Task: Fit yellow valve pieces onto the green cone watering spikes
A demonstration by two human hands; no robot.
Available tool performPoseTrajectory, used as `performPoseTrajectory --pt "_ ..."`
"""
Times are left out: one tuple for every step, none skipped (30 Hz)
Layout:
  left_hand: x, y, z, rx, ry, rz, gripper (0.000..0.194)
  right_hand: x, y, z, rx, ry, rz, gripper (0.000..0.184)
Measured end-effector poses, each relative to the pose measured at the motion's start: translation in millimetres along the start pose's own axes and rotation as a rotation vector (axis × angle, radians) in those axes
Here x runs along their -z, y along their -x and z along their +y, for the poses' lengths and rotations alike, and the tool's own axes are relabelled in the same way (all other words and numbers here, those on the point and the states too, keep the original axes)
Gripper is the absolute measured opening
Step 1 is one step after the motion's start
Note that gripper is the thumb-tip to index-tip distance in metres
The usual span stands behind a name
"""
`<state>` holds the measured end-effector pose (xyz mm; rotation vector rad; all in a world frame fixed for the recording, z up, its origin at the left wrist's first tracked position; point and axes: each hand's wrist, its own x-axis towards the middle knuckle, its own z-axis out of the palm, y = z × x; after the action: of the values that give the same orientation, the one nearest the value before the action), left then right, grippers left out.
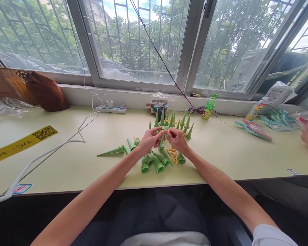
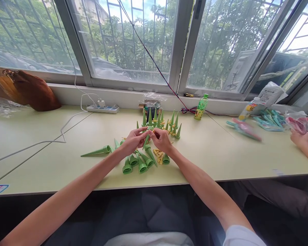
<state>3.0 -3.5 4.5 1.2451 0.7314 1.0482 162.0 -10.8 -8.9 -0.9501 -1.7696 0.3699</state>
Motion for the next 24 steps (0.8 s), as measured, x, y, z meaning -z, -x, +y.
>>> performPoseTrajectory --pt "-0.4 0.2 0.4 0.003 -0.001 0.003 0.069 0.0 0.0 0.3 0.001 0.0 -0.001 0.052" --pt "-0.7 0.4 0.8 0.007 -0.003 0.008 0.069 0.0 -0.2 0.6 0.002 -0.002 -0.003 0.052" --pt "-1.0 0.6 1.2 0.011 -0.005 0.012 0.069 -0.1 -0.3 1.0 0.003 -0.004 -0.003 0.052" --pt "-1.1 0.8 1.5 0.015 -0.008 0.015 0.069 -0.2 -0.5 1.3 0.004 -0.006 -0.003 0.053" --pt "-1.0 1.0 1.7 0.017 -0.01 0.017 0.068 -0.3 -0.7 1.6 0.006 -0.008 -0.003 0.053" --pt "-0.8 1.0 1.7 0.019 -0.011 0.015 0.068 -0.4 -0.9 1.8 0.008 -0.009 -0.001 0.053" --pt "-0.4 0.9 1.5 0.021 -0.013 0.013 0.068 -0.6 -1.1 1.8 0.011 -0.009 0.001 0.053" --pt "0.0 0.8 1.2 0.021 -0.013 0.01 0.067 -0.8 -1.2 1.8 0.015 -0.01 0.003 0.053" --pt "0.4 0.6 0.9 0.021 -0.014 0.007 0.067 -1.0 -1.3 1.6 0.018 -0.009 0.004 0.053" --pt "0.8 0.4 0.6 0.021 -0.015 0.003 0.067 -1.2 -1.3 1.4 0.02 -0.008 0.005 0.053" --pt "1.0 0.3 0.4 0.022 -0.015 -0.001 0.066 -1.4 -1.3 1.2 0.02 -0.005 0.007 0.054" --pt "1.1 0.3 0.4 0.023 -0.016 -0.004 0.066 -1.6 -1.1 1.0 0.017 0.0 0.012 0.054" --pt "1.0 0.3 0.5 0.027 -0.017 -0.008 0.066 -1.8 -0.9 0.9 0.015 0.003 0.015 0.054" --pt "0.7 0.5 0.8 0.031 -0.017 -0.011 0.066 -1.9 -0.7 0.9 0.014 0.006 0.017 0.054" --pt "0.4 0.6 1.1 0.035 -0.016 -0.014 0.066 -2.0 -0.4 1.0 0.016 0.005 0.019 0.055" --pt "0.1 0.8 1.4 0.037 -0.013 -0.02 0.066 -2.1 0.0 1.3 0.021 -0.001 0.021 0.055" --pt "-0.2 0.8 1.7 0.038 -0.008 -0.03 0.066 -2.1 0.4 1.6 0.03 -0.011 0.022 0.055" --pt "-0.4 0.7 1.8 0.038 0.0 -0.043 0.066 -2.1 0.8 2.0 0.039 -0.025 0.022 0.056" --pt "-0.4 0.5 1.7 0.036 0.009 -0.06 0.064 -2.0 1.2 2.4 0.048 -0.04 0.024 0.057" --pt "-0.3 0.3 1.4 0.035 0.017 -0.08 0.063 -1.9 1.6 2.7 0.054 -0.055 0.026 0.058" --pt "-0.1 0.0 1.0 0.034 0.022 -0.098 0.06 -1.9 1.9 2.9 0.056 -0.067 0.03 0.059" --pt "0.2 -0.3 0.6 0.032 0.025 -0.112 0.058 -1.8 2.3 2.9 0.056 -0.072 0.035 0.06" --pt "0.6 -0.5 0.1 0.029 0.025 -0.123 0.057 -1.8 2.5 2.7 0.052 -0.07 0.04 0.061" --pt "1.0 -0.7 -0.3 0.026 0.024 -0.132 0.056 -1.8 2.8 2.3 0.047 -0.062 0.047 0.061"
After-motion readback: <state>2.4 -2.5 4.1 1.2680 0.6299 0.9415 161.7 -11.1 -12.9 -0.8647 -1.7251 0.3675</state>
